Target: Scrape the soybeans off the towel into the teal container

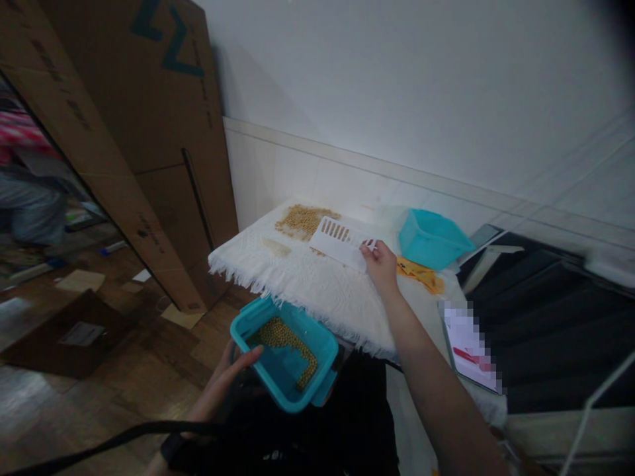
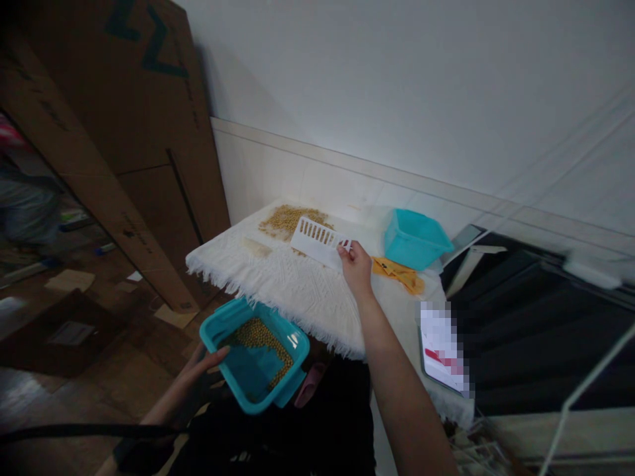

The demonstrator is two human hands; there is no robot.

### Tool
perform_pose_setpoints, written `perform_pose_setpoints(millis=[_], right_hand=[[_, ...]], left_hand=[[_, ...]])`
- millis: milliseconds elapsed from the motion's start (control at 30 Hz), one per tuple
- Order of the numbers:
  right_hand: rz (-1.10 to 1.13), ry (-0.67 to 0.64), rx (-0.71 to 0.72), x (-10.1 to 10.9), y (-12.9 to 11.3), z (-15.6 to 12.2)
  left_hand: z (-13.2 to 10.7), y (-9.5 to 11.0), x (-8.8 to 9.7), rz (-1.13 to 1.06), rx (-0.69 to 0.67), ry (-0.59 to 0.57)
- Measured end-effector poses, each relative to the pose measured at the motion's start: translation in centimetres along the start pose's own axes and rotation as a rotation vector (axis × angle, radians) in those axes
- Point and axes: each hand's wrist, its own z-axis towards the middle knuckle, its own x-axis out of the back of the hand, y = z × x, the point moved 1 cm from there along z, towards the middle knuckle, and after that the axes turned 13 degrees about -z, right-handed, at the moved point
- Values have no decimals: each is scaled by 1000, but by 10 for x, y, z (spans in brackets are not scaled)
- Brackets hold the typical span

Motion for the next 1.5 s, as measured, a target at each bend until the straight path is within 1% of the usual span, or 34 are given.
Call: perform_pose_setpoints(millis=[167,367,633,833,933,1100,1267,1500], right_hand=[[14,-19,-9,-1,3,1],[-60,38,-13,3,7,4],[-72,-1,-24,3,8,5],[-83,18,-8,5,8,5],[-84,5,-2,4,11,6],[-14,-25,-9,2,10,5],[-14,-47,-1,3,6,4],[-12,-78,-32,4,5,4]], left_hand=[[2,-1,3,23,-6,2],[0,1,1,24,1,-13],[-1,0,-1,15,-19,2],[0,0,0,2,-15,17],[-1,0,0,1,-11,4],[-4,2,-3,-4,-13,-9],[-3,2,-4,2,-17,3],[-2,-1,-3,-31,-23,23]])
